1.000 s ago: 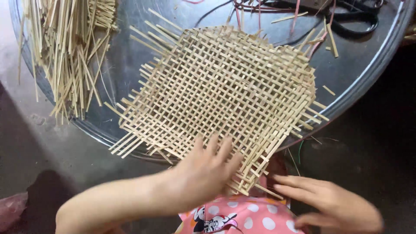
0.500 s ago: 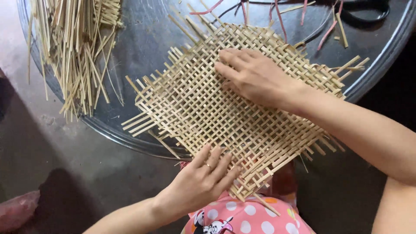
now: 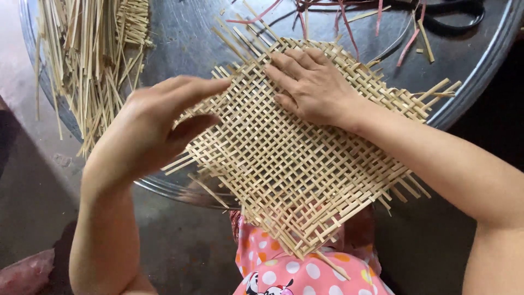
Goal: Weaving thin bamboo strips together to create a square patterned mat on a metal table.
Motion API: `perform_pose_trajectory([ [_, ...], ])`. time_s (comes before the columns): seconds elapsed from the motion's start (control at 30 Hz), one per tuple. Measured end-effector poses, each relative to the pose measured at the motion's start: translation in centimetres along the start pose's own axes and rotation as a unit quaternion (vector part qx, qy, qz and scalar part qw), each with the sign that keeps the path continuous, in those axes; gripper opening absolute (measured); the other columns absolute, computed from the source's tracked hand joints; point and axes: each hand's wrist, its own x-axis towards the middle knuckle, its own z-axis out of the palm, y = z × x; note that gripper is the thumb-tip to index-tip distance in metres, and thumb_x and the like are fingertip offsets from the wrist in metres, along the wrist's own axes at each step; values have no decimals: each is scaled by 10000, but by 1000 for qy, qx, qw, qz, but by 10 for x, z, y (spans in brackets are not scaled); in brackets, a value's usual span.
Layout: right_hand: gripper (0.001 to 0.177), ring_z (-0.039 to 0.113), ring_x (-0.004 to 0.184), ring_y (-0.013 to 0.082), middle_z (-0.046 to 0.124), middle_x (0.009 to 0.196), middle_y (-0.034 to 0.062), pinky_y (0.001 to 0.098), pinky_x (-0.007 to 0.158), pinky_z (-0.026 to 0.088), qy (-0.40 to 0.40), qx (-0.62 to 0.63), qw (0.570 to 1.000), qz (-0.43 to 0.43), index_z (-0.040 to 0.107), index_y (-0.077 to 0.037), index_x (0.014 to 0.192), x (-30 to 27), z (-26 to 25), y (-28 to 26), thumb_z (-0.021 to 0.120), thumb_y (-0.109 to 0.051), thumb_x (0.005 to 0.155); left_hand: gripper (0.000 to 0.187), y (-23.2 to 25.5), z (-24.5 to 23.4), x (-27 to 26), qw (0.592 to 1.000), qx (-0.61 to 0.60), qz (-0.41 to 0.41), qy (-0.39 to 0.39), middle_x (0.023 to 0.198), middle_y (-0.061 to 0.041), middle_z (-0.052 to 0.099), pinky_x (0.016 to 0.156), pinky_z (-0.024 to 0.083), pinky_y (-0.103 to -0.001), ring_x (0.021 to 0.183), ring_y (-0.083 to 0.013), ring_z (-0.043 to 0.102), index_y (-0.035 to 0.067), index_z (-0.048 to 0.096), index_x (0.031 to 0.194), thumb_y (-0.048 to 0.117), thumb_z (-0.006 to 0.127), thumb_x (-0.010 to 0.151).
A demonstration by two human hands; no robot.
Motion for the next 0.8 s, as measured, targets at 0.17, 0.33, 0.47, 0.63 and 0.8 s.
perform_pose_trajectory([
  [0.17,515,331,1175,260,359,1319,101,383,934,225,-7,20,998,56,360,-126,1307,3,5,-2,301,-426,893,376,-13,19,20,991,45,-87,-96,1066,-137,555,647,409,-418,844,-321,550,38,507,1135,256,519,828],
  [0.33,516,404,999,230,415,1208,113,344,765,310,5,-86,992,96,401,-65,1233,7,7,-15,342,-430,873,390,29,43,-3,989,139,-13,-52,933,-138,584,657,434,-410,797,-309,555,72,532,1042,168,639,680],
  [0.47,558,414,1018,274,430,1189,145,417,705,390,-178,-64,972,138,353,-30,1229,24,-17,-30,233,-454,885,501,49,102,-54,980,162,19,-111,1219,-136,434,844,341,-429,1076,-307,421,160,438,1176,439,484,763],
  [0.63,208,516,795,232,567,930,130,334,620,423,-17,-99,992,75,547,-76,923,13,-9,-37,397,-158,804,564,54,131,-94,979,144,-4,-142,1303,-158,327,843,342,-456,1193,-372,294,140,394,1172,403,568,705],
  [0.8,211,447,753,176,494,829,51,281,595,341,144,-88,983,76,516,-104,817,-2,-2,-38,444,-298,857,573,57,94,-84,982,40,5,-182,1248,-183,389,802,380,-440,1122,-370,373,129,431,1187,297,622,674],
])
